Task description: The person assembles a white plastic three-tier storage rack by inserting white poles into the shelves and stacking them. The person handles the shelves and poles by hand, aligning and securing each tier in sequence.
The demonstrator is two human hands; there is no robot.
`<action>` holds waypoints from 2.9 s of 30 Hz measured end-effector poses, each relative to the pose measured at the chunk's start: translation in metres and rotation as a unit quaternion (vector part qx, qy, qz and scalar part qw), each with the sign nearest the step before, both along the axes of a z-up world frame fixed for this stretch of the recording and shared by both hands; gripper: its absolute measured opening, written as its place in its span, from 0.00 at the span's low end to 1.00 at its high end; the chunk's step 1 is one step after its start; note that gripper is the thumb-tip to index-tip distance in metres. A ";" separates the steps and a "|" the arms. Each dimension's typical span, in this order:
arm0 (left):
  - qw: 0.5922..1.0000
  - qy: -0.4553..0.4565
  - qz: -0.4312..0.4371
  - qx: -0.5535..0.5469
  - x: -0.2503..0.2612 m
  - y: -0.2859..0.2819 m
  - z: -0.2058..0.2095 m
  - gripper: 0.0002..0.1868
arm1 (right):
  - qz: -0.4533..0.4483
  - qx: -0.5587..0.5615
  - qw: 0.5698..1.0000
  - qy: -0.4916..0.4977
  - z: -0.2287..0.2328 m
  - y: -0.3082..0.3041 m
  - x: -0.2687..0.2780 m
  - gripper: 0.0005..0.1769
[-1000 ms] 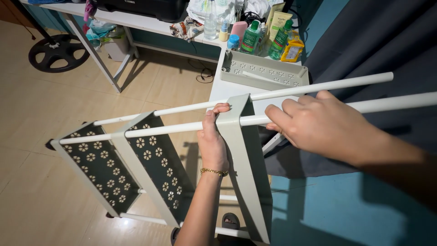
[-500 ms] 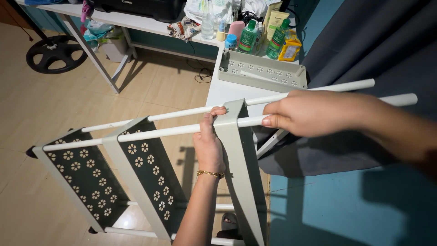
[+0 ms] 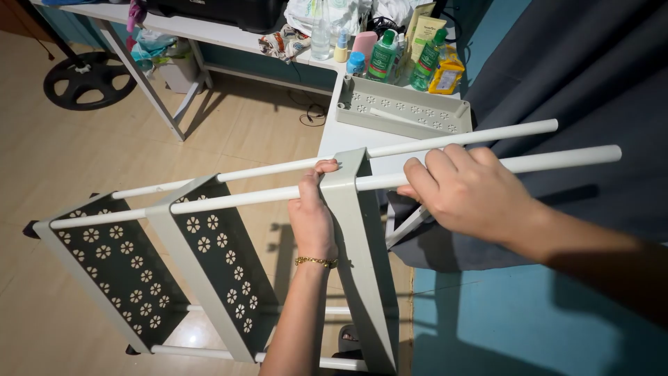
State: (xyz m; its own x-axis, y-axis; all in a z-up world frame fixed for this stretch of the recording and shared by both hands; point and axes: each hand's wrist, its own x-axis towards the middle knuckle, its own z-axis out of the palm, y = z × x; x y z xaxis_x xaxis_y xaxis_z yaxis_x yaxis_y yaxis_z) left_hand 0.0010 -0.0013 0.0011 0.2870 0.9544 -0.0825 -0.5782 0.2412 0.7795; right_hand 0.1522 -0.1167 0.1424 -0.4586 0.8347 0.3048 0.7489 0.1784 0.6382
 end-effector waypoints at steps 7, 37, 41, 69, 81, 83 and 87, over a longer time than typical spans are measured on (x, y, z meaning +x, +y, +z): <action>1.000 0.010 0.000 -0.016 0.001 -0.002 -0.001 0.22 | -0.133 -0.227 0.958 0.118 0.010 0.020 0.007 0.24; 0.998 -0.010 0.017 0.053 0.015 -0.004 -0.003 0.20 | -0.276 -0.535 0.695 0.393 0.020 0.066 0.019 0.27; 0.999 0.005 0.016 0.044 0.014 -0.001 -0.004 0.20 | -0.329 -0.505 0.692 0.397 0.035 0.067 0.008 0.24; 0.998 0.003 0.057 -0.024 -0.016 0.033 0.004 0.25 | -0.363 -0.482 0.502 0.619 0.035 0.046 0.074 0.28; 0.995 -0.037 0.040 -0.086 -0.013 0.032 -0.022 0.27 | -0.345 -0.448 0.568 0.598 -0.009 0.045 0.166 0.22; 0.995 -0.024 0.055 -0.083 -0.011 0.032 -0.021 0.27 | -0.361 -0.411 0.644 0.534 -0.043 0.058 0.191 0.21; 0.994 -0.011 0.085 -0.073 -0.010 0.039 -0.016 0.27 | -0.267 -0.261 0.827 0.419 -0.108 0.099 0.231 0.27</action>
